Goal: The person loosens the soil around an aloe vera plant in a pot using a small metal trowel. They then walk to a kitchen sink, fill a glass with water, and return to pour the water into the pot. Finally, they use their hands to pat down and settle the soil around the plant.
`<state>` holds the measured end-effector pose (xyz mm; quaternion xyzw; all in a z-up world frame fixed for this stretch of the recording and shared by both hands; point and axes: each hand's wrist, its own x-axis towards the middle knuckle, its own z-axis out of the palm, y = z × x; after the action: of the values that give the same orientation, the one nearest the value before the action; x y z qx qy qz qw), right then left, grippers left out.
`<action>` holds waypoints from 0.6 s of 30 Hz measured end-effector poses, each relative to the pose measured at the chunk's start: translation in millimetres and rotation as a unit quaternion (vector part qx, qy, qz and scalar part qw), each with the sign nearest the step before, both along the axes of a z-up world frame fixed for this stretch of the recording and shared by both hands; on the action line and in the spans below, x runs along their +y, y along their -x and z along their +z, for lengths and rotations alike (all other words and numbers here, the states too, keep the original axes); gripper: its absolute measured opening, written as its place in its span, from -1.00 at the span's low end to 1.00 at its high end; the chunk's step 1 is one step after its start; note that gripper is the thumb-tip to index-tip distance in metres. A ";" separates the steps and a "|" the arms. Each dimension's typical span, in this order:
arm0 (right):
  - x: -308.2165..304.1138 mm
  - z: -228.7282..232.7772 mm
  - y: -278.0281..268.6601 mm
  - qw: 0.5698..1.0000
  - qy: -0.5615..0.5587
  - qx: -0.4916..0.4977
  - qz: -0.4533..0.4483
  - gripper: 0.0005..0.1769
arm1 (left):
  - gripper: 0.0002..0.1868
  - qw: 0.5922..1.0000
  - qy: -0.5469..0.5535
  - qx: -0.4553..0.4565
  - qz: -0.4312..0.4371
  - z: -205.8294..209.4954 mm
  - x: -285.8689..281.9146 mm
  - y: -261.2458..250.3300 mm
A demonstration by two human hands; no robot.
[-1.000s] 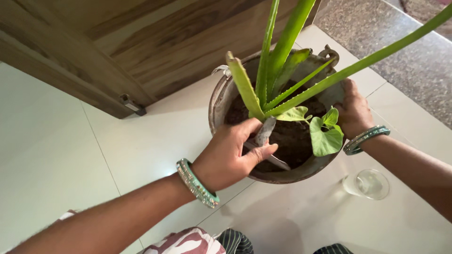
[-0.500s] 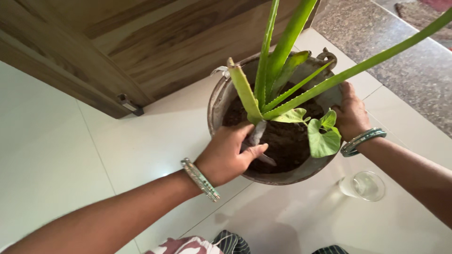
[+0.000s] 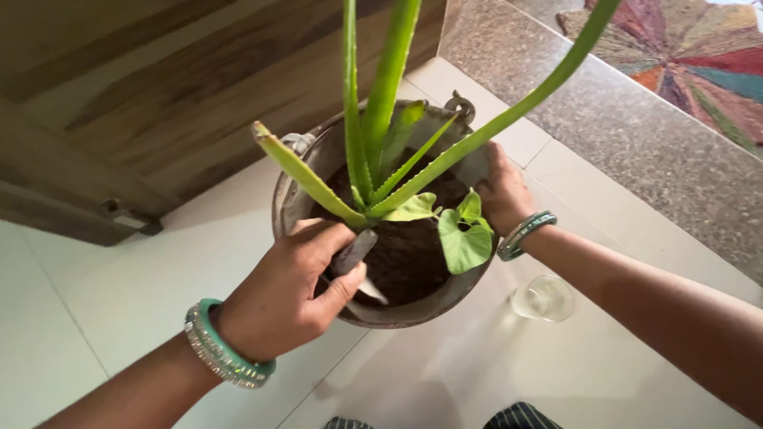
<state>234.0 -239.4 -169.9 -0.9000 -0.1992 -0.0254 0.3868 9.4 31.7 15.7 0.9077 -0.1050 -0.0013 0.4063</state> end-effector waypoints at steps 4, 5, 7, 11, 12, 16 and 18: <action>4.7 8.3 3.1 0.996 0.029 0.078 -0.039 -0.20 | -0.78 0.992 -0.074 -0.081 -0.062 -13.0 7.2 -10.0; 5.9 10.1 0.7 0.996 0.027 0.079 -0.041 -0.21 | -0.77 0.992 -0.070 -0.088 -0.060 -12.0 11.6 -6.2; 4.5 7.6 3.4 0.995 0.022 0.090 -0.048 -0.22 | -0.73 0.989 -0.069 -0.114 -0.060 -13.7 13.2 -4.0; 2.8 6.1 0.5 0.999 0.030 0.041 -0.017 -0.21 | -0.76 0.990 -0.088 -0.100 -0.050 -14.8 17.5 -16.3; 3.2 5.0 1.1 0.997 0.049 0.054 -0.029 -0.21 | -0.80 0.993 -0.090 -0.065 -0.046 -15.9 18.0 -21.0; 2.3 6.1 -0.7 0.999 0.024 0.027 -0.007 -0.28 | -0.74 0.989 -0.086 -0.112 -0.041 -14.2 30.3 -17.8; 4.4 11.4 3.0 0.996 0.046 0.072 -0.036 -0.26 | -0.82 0.984 -0.117 -0.126 -0.038 -17.0 32.0 -22.8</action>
<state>231.0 -235.0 -158.5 -0.9229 -0.1391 0.0343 0.3574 32.2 63.7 -1.4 0.9371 -0.1890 0.0852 0.2809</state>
